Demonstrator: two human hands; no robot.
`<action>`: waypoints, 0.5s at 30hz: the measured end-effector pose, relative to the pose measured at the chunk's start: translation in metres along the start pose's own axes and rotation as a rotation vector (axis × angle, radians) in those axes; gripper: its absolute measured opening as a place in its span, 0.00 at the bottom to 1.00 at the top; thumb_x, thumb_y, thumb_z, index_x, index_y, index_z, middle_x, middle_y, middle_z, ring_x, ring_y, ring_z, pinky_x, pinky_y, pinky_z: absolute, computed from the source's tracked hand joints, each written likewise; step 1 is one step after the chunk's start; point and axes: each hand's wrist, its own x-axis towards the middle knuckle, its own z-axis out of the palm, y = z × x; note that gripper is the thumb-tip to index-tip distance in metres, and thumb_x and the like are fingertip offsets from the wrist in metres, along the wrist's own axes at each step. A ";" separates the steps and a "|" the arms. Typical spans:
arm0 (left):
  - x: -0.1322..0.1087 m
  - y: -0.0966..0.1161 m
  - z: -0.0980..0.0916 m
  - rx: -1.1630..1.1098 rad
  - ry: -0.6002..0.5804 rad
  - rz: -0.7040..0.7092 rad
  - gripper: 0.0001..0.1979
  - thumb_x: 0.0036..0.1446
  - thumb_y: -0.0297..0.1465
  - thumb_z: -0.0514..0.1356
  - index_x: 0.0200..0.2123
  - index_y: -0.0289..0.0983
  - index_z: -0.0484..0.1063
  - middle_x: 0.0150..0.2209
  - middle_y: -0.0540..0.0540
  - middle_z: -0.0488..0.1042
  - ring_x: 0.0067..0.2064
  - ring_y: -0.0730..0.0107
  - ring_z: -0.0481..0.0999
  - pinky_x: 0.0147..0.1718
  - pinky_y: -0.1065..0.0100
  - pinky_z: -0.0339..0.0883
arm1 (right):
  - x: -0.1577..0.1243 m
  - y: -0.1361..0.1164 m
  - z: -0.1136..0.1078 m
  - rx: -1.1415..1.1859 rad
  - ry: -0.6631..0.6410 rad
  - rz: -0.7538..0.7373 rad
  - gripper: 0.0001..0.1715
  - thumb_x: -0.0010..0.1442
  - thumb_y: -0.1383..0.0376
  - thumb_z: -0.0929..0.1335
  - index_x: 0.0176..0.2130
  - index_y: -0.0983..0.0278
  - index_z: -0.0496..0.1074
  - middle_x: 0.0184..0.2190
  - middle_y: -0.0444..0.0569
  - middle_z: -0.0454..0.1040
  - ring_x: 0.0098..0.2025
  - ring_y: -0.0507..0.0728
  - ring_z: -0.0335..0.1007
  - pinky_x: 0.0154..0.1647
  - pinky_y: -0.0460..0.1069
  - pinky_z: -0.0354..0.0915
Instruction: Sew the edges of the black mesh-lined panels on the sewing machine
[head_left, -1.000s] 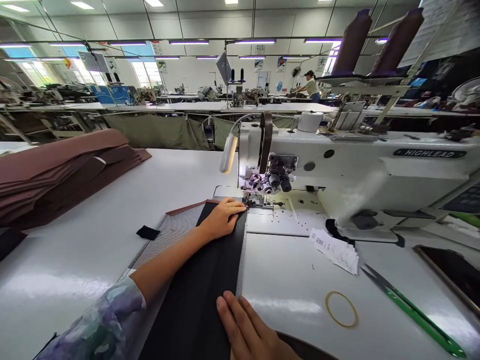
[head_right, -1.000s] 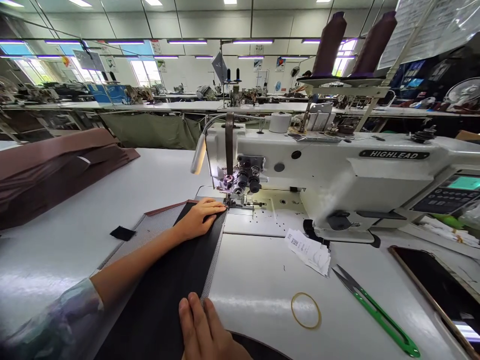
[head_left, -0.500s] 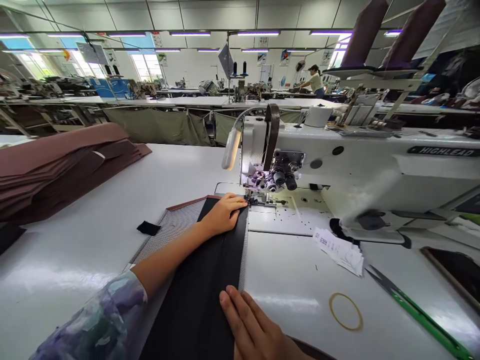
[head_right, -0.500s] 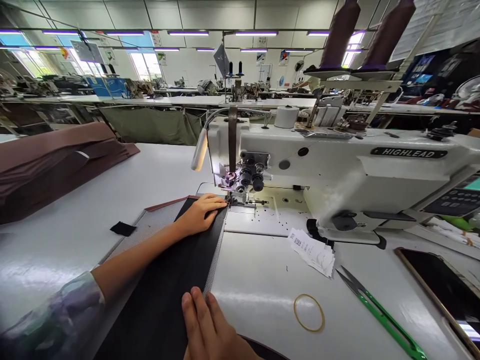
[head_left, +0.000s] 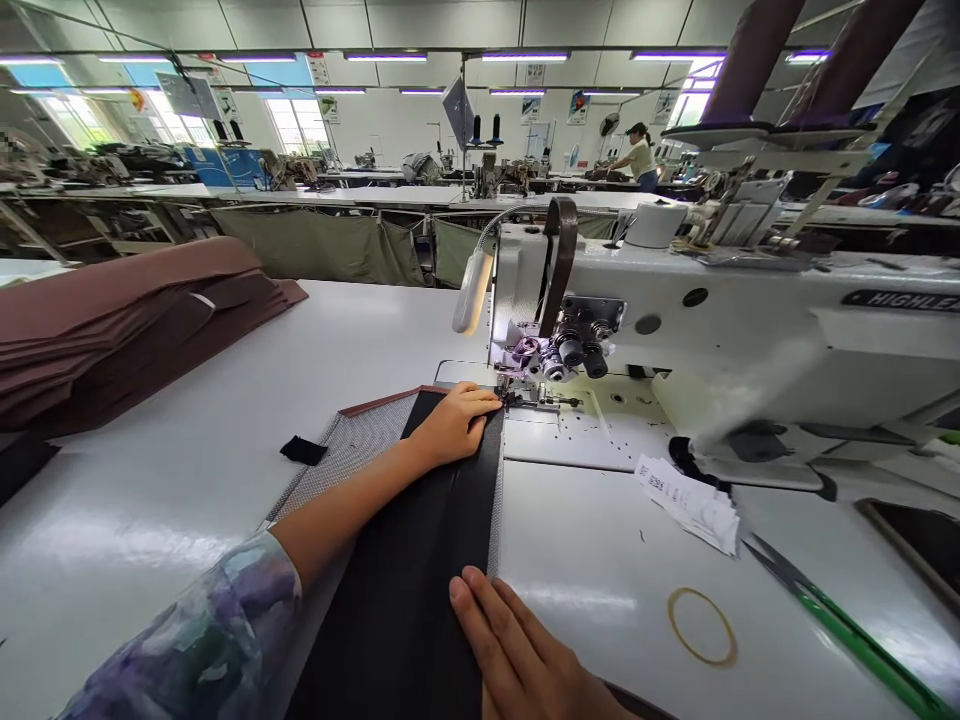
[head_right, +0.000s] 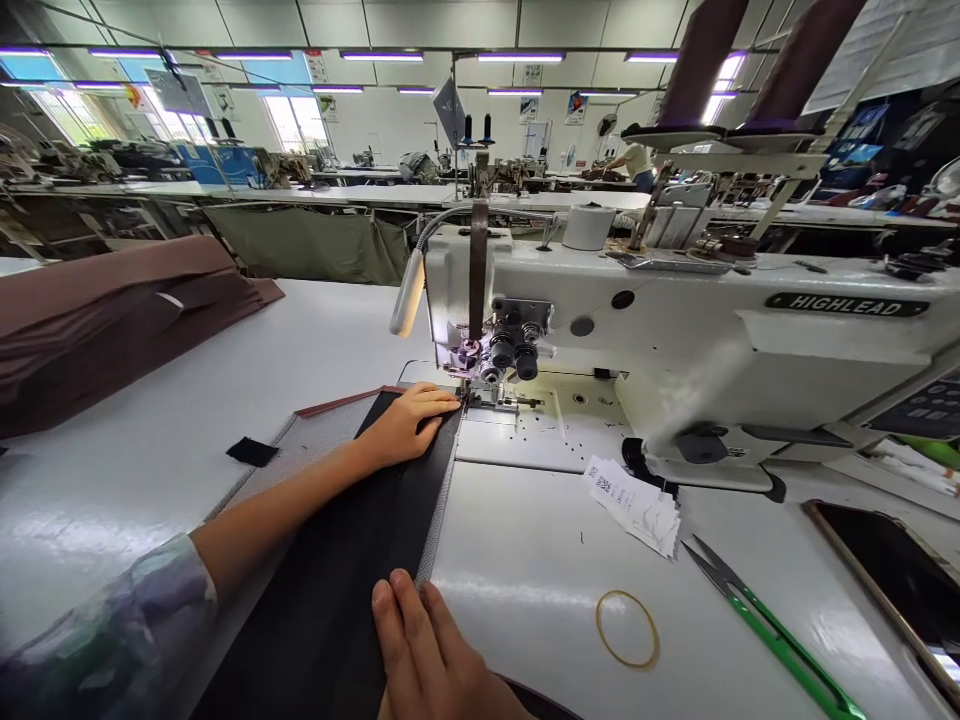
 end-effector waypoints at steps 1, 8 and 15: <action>0.000 0.000 0.000 -0.001 0.000 0.001 0.17 0.55 0.17 0.52 0.45 0.33 0.74 0.46 0.45 0.75 0.48 0.60 0.68 0.51 0.57 0.67 | 0.000 0.000 0.000 0.000 0.002 0.007 0.25 0.45 0.80 0.56 0.37 0.79 0.75 0.46 0.57 0.73 0.42 0.60 0.76 0.38 0.48 0.76; 0.000 0.000 0.001 -0.009 0.003 0.007 0.18 0.54 0.17 0.51 0.44 0.34 0.74 0.45 0.43 0.74 0.48 0.61 0.67 0.51 0.57 0.67 | -0.004 -0.001 0.000 -0.006 -0.025 -0.026 0.23 0.47 0.80 0.56 0.37 0.79 0.75 0.46 0.59 0.73 0.43 0.61 0.75 0.38 0.49 0.76; 0.000 0.002 -0.002 0.013 -0.020 0.002 0.17 0.54 0.18 0.52 0.45 0.32 0.72 0.42 0.41 0.74 0.48 0.60 0.68 0.51 0.57 0.66 | -0.003 0.001 -0.001 0.004 -0.042 -0.014 0.23 0.47 0.80 0.56 0.37 0.79 0.75 0.46 0.57 0.74 0.43 0.60 0.76 0.38 0.48 0.76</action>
